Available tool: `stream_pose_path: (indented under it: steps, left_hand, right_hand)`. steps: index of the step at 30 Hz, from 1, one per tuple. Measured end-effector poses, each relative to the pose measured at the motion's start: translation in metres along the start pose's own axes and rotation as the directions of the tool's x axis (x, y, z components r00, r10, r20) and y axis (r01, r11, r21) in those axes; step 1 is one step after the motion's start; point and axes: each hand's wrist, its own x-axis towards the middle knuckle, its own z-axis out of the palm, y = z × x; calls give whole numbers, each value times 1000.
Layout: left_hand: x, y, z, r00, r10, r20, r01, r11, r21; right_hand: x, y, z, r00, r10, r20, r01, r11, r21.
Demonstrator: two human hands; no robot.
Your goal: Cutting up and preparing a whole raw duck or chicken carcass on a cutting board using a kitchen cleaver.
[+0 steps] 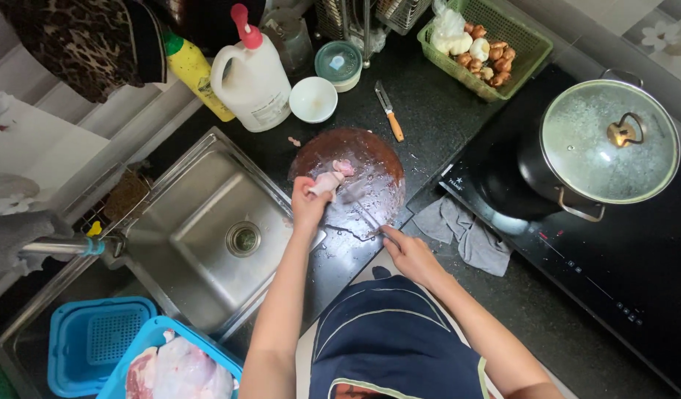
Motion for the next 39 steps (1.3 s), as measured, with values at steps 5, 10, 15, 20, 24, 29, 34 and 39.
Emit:
stream_pose_path:
  steps: [5, 10, 15, 20, 24, 29, 34, 39]
  left_hand:
    - [-1, 41, -3, 908, -415, 56, 418, 897, -141]
    - [-2, 31, -14, 872, -462, 161, 489, 832, -263]
    - [-19, 58, -23, 919, -375, 125, 386, 785, -484]
    - [-24, 69, -44, 917, -397, 26, 352, 779, -518]
    - [-28, 70, -63, 939, -340, 58, 309, 755, -578]
    - [-41, 76, -76, 947, -317, 42, 296, 821, -488]
    - [-59, 98, -74, 947, -316, -54, 278, 894, -353]
    - [-67, 81, -74, 944, -321, -68, 271, 880, -390]
  right_hand:
    - [-1, -12, 0, 999, -12, 39, 16, 994, -108]
    - [-7, -19, -5, 997, -70, 35, 74, 991, -110]
    - [-16, -23, -7, 987, -163, 7, 162, 973, -163]
    - [-27, -22, -6, 956, -295, 1, 281, 911, -301]
    - [-34, -23, -10, 918, -394, 51, 384, 847, -367]
    - [-36, -20, -7, 922, -378, 83, 380, 845, -377]
    - [-36, -21, -2, 928, -360, 99, 367, 834, -412]
    - [-33, -26, 6, 928, -351, 128, 370, 818, -440]
